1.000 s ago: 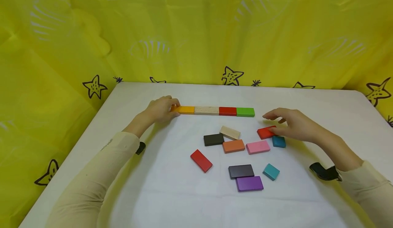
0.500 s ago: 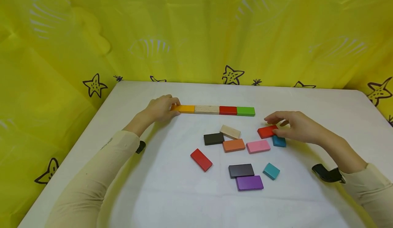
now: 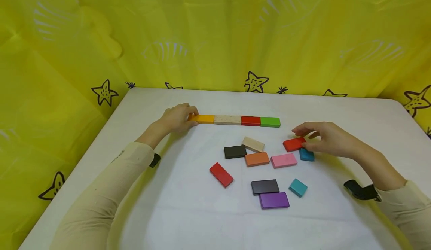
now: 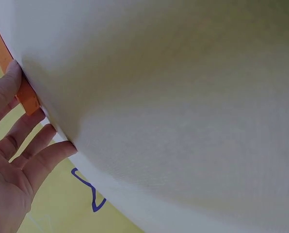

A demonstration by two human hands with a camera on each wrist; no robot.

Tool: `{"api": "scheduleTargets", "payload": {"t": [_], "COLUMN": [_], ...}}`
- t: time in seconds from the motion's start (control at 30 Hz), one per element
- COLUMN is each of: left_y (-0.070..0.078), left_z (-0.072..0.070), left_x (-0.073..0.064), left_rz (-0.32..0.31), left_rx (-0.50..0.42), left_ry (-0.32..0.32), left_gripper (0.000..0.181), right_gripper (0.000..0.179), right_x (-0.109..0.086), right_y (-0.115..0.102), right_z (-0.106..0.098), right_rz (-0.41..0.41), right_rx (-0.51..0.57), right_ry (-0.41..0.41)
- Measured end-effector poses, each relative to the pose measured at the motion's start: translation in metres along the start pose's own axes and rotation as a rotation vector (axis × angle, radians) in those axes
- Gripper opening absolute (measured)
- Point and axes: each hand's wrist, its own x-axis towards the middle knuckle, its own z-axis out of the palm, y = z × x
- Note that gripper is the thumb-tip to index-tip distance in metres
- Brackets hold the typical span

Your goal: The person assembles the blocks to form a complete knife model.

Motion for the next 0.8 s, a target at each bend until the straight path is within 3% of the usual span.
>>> {"api": "scheduleTargets", "payload": {"t": [0.33,0.8], "left_y": [0.0003,0.0019], "left_z": [-0.0012,-0.0024], "left_x": [-0.0002,-0.0007], "left_rz": [0.01,-0.005], "left_rx": [0.005,0.014], "left_ry": [-0.003,-0.019], "left_gripper": [0.032,0.034], "right_gripper": [0.042,0.039], "right_x": [-0.0003,-0.0015], "right_y": [0.003,0.0086], "right_z": [0.0053,0.0068], "right_rz": [-0.011,-0.043], "right_rx": [-0.019,0.002], "right_ry": [-0.029,0.046]}}
